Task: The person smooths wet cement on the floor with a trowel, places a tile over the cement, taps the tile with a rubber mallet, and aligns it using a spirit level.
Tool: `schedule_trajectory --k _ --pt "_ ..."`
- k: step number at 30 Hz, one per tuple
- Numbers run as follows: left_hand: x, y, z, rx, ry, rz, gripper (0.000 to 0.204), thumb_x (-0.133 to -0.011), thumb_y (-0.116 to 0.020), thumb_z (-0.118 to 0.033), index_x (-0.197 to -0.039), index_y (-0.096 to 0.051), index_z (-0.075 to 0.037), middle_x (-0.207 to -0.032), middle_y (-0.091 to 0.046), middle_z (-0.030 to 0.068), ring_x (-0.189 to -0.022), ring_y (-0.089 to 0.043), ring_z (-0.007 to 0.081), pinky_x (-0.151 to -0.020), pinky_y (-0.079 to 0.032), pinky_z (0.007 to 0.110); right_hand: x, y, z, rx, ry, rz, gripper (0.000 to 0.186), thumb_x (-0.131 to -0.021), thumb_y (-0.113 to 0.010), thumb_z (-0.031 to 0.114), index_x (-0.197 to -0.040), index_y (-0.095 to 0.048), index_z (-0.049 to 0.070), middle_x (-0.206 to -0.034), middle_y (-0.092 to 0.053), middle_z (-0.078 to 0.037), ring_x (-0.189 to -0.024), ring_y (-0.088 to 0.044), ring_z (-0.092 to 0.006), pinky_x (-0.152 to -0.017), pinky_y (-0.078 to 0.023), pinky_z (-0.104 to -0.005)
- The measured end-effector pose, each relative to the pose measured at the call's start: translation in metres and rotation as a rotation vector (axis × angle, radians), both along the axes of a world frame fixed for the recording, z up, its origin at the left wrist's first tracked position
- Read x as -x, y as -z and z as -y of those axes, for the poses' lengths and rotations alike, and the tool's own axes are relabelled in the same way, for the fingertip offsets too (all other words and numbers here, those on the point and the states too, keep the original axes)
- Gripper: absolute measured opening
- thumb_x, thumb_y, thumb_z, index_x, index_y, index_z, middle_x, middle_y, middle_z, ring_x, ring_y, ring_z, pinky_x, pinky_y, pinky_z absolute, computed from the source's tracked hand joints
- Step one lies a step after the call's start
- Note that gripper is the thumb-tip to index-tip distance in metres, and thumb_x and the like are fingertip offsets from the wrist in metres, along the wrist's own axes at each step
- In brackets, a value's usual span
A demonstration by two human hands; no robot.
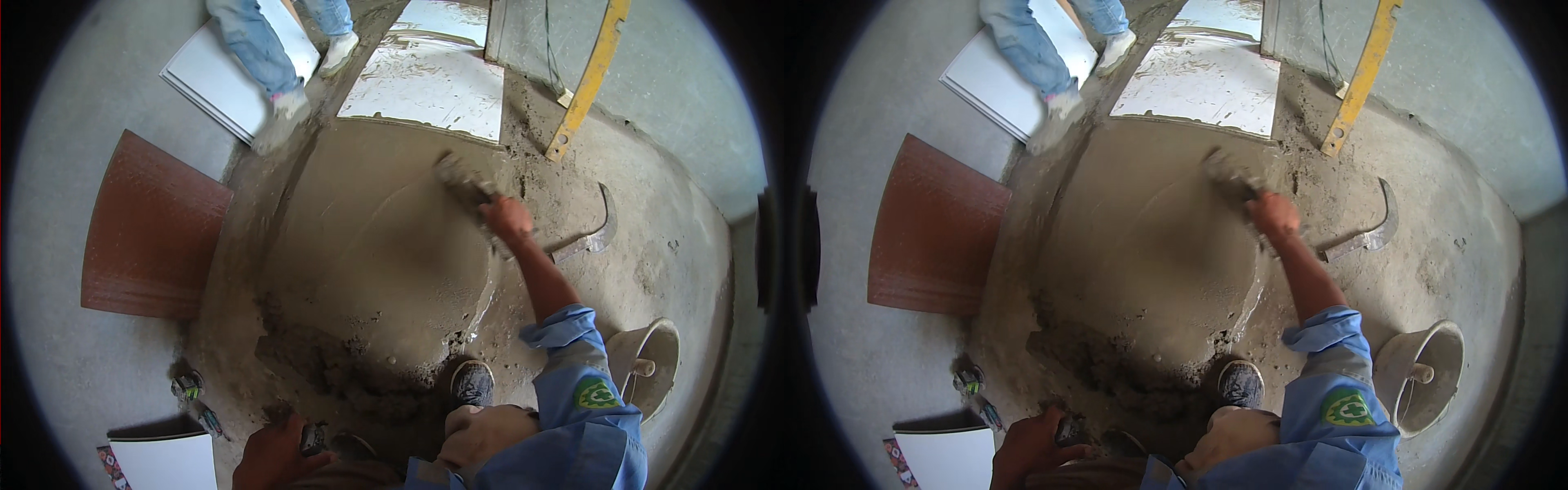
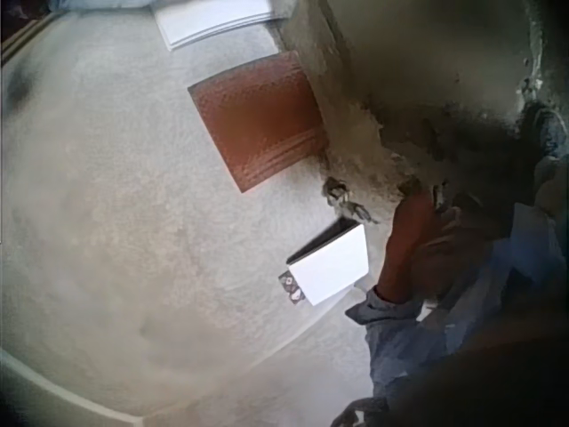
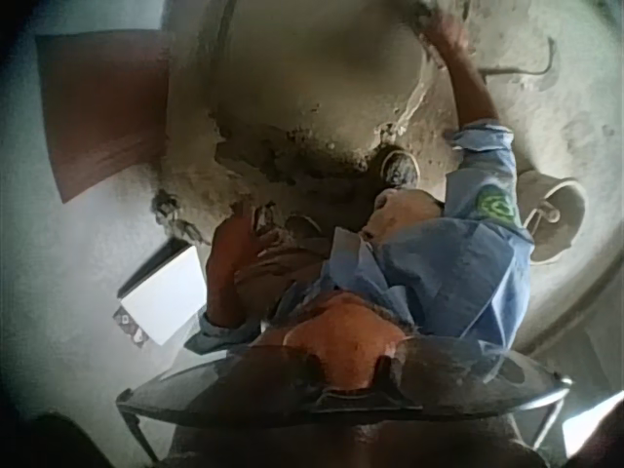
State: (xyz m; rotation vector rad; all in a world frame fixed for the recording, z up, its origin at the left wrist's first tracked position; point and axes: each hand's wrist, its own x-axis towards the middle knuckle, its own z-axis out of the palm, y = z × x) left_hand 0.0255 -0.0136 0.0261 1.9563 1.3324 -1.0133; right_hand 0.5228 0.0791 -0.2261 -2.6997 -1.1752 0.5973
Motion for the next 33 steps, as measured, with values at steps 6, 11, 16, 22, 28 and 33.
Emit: schedule_trajectory --k 6,11,16,22,28,33 --pt "0.002 -0.003 0.007 -0.025 0.021 0.008 0.082 -0.075 -0.073 -0.067 -0.121 -0.055 -0.001 -0.096 -0.069 0.0219 -0.09 -0.069 0.0401 -0.079 -0.055 0.046 -0.027 -0.017 0.014 -0.14 0.129 0.08 0.047 -0.089 -0.062 0.044 -0.115 -0.067 0.006 -0.107 -0.07 -0.025 -0.106 -0.067 -0.0404 -0.092 -0.052 -0.0491" --pt "-0.003 0.003 0.003 -0.022 0.062 0.021 0.078 -0.078 -0.07 -0.067 -0.117 -0.054 -0.001 -0.093 -0.069 0.0215 -0.082 -0.07 0.0417 -0.074 -0.056 0.047 0.005 -0.008 -0.028 -0.18 0.007 0.0 0.048 -0.089 -0.063 0.046 -0.115 -0.068 0.005 -0.109 -0.07 -0.024 -0.106 -0.066 -0.0405 -0.092 -0.051 -0.0492" --pt "-0.01 -0.003 0.007 -0.033 0.011 0.045 0.075 -0.081 -0.068 -0.066 -0.116 -0.053 -0.001 -0.089 -0.069 0.0212 -0.082 -0.07 0.0421 -0.073 -0.056 0.048 0.046 -0.001 -0.093 -0.157 -0.063 -0.061 0.049 -0.09 -0.064 0.045 -0.118 -0.068 0.005 -0.112 -0.07 -0.022 -0.108 -0.066 -0.0394 -0.093 -0.052 -0.0483" --pt "-0.001 -0.004 0.013 0.091 -0.066 -0.005 0.073 -0.082 -0.068 -0.064 -0.112 -0.052 0.001 -0.084 -0.069 0.0216 -0.081 -0.069 0.0425 -0.073 -0.056 0.048 0.133 0.009 -0.14 -0.11 -0.235 -0.159 0.044 -0.092 -0.064 0.042 -0.116 -0.069 0.006 -0.118 -0.069 -0.018 -0.11 -0.067 -0.0351 -0.095 -0.053 -0.0452" --pt "0.022 0.001 0.029 0.076 -0.105 -0.015 0.073 -0.082 -0.069 -0.064 -0.111 -0.052 0.001 -0.083 -0.069 0.0229 -0.081 -0.069 0.0434 -0.074 -0.056 0.049 0.25 -0.005 -0.122 -0.067 -0.488 -0.318 0.034 -0.092 -0.063 0.036 -0.108 -0.073 0.007 -0.111 -0.072 -0.018 -0.107 -0.069 -0.0349 -0.09 -0.056 -0.0452" --pt "0.036 0.007 0.034 0.133 -0.132 -0.025 0.072 -0.081 -0.07 -0.063 -0.11 -0.052 0.001 -0.084 -0.069 0.0241 -0.083 -0.069 0.0436 -0.075 -0.055 0.05 0.315 0.008 -0.075 -0.116 -0.762 -0.346 0.031 -0.089 -0.066 0.033 -0.101 -0.073 0.005 -0.098 -0.073 -0.019 -0.097 -0.071 -0.0372 -0.084 -0.056 -0.0474"
